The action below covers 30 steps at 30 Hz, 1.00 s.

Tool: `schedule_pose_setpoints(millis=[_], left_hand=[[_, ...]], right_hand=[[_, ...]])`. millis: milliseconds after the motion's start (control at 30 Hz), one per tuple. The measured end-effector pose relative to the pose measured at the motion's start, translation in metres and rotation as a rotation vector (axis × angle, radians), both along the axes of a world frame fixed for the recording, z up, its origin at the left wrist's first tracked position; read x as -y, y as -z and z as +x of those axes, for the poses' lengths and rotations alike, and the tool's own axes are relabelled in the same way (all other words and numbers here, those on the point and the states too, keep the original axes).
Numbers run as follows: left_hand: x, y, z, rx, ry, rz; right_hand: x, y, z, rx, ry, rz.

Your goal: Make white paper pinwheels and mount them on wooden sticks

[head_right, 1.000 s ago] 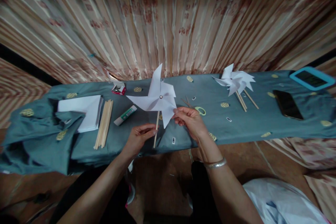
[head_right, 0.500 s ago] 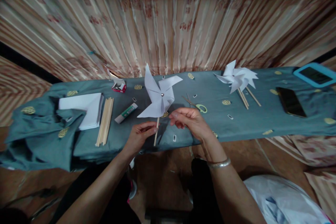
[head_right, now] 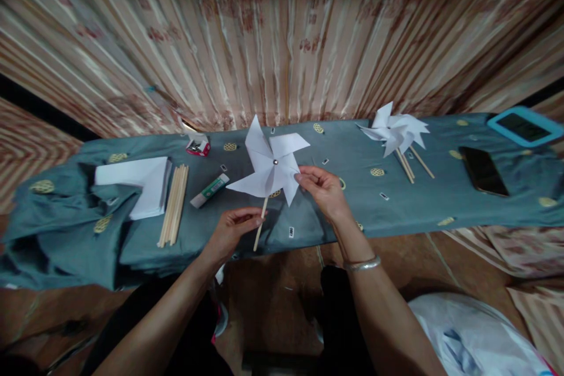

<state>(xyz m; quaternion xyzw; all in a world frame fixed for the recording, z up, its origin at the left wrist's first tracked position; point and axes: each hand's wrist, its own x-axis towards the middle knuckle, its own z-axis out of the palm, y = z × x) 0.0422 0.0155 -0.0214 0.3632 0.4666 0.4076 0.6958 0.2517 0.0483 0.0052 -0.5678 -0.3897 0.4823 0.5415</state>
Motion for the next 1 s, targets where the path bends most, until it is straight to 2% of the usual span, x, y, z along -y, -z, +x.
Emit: schedule_pose_setpoints(millis=[333,633,1000], left_hand=[[0.001,0.000,0.002,0.001,-0.025,-0.005],[0.000,0.002,0.004,0.004,-0.031,0.007],[-0.001,0.005,0.002,-0.035,0.021,0.094]], right_hand=[[0.008,-0.006,0.000,-0.126,0.006,-0.088],[0.015,-0.010,-0.006,-0.199,-0.063,-0.123],[0.021,-0.010,-0.023,-0.280,-0.245,-0.161]])
